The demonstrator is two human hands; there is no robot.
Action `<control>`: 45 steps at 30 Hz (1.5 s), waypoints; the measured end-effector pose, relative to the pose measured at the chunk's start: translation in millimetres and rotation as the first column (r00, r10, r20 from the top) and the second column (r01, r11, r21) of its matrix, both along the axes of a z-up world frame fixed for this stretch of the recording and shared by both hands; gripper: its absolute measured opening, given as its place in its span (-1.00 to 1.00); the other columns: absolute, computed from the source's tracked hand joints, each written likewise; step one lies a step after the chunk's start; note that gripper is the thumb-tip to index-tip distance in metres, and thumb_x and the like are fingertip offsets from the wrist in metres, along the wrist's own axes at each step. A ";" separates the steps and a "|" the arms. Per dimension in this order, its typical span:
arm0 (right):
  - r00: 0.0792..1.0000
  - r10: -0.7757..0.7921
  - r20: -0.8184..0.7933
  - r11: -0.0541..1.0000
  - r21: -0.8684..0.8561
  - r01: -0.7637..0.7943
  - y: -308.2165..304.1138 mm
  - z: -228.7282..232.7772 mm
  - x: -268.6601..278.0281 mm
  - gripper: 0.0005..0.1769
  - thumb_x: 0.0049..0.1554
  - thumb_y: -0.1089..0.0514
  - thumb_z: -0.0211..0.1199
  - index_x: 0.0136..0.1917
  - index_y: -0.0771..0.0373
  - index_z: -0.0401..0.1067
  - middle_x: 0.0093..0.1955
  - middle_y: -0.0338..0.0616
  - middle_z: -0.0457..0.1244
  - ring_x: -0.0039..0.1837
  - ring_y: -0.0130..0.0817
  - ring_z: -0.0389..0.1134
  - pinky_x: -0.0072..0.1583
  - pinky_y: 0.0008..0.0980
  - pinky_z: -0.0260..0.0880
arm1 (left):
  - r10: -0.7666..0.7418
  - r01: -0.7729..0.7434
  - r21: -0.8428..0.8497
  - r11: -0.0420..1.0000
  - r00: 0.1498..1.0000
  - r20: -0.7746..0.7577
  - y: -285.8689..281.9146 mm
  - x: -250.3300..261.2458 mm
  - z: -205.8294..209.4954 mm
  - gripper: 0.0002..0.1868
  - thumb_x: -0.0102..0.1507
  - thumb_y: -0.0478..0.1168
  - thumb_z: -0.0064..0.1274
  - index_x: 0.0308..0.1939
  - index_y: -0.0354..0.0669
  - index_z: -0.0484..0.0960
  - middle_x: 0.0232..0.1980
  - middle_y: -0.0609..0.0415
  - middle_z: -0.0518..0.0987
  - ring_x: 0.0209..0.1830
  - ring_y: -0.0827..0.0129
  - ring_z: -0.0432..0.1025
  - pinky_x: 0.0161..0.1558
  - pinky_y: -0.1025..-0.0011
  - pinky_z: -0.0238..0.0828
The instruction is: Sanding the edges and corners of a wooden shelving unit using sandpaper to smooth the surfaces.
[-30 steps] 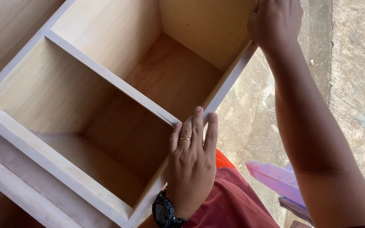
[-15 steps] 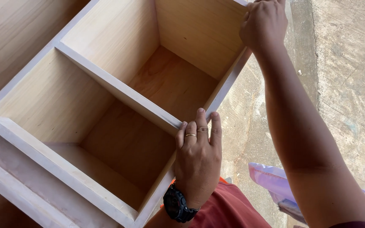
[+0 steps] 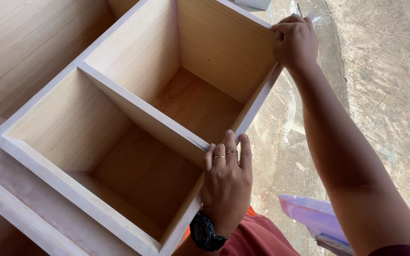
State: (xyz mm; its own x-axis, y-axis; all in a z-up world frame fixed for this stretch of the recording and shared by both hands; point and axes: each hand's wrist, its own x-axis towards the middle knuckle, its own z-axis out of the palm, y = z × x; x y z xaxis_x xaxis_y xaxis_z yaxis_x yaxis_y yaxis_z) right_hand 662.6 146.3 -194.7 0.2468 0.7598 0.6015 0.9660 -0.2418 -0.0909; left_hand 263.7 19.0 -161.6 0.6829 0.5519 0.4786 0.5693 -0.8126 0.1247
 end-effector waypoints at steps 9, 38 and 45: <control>0.994 -0.040 -0.097 0.999 -0.032 0.037 0.6 1.2 -5.2 -0.62 0.29 0.33 0.18 0.17 0.11 0.77 0.15 -0.24 0.48 0.17 -0.05 0.32 0.08 -0.10 0.46 | -0.001 0.001 -0.002 1.000 1.000 0.004 1.6 3.0 -19.5 -0.46 0.41 -0.41 -0.17 0.51 -0.23 0.44 0.46 -0.36 0.51 0.21 -0.06 0.49 0.40 -0.05 0.35; 0.995 0.051 -0.083 0.996 -0.065 -0.057 5.2 2.5 6.7 -0.63 0.02 0.30 0.23 0.06 0.21 0.73 0.06 0.06 0.51 0.09 -0.02 0.50 0.44 0.00 0.25 | 0.084 -0.092 0.058 0.994 0.988 0.129 -3.2 13.4 -41.5 -0.51 0.45 -0.31 -0.17 0.45 -0.09 0.55 0.49 -0.15 0.55 0.19 0.06 0.53 0.29 0.03 0.45; 0.973 0.223 -0.065 0.975 0.033 -0.222 -12.0 4.3 6.2 -0.71 0.14 0.34 0.23 0.01 0.24 0.75 0.05 -0.09 0.47 0.04 -0.08 0.48 0.15 -0.11 0.47 | 0.099 -0.103 0.034 0.994 0.991 0.092 -5.5 13.3 -39.3 -0.50 0.44 -0.34 -0.13 0.47 -0.08 0.53 0.47 -0.15 0.56 0.21 0.08 0.53 0.33 0.05 0.43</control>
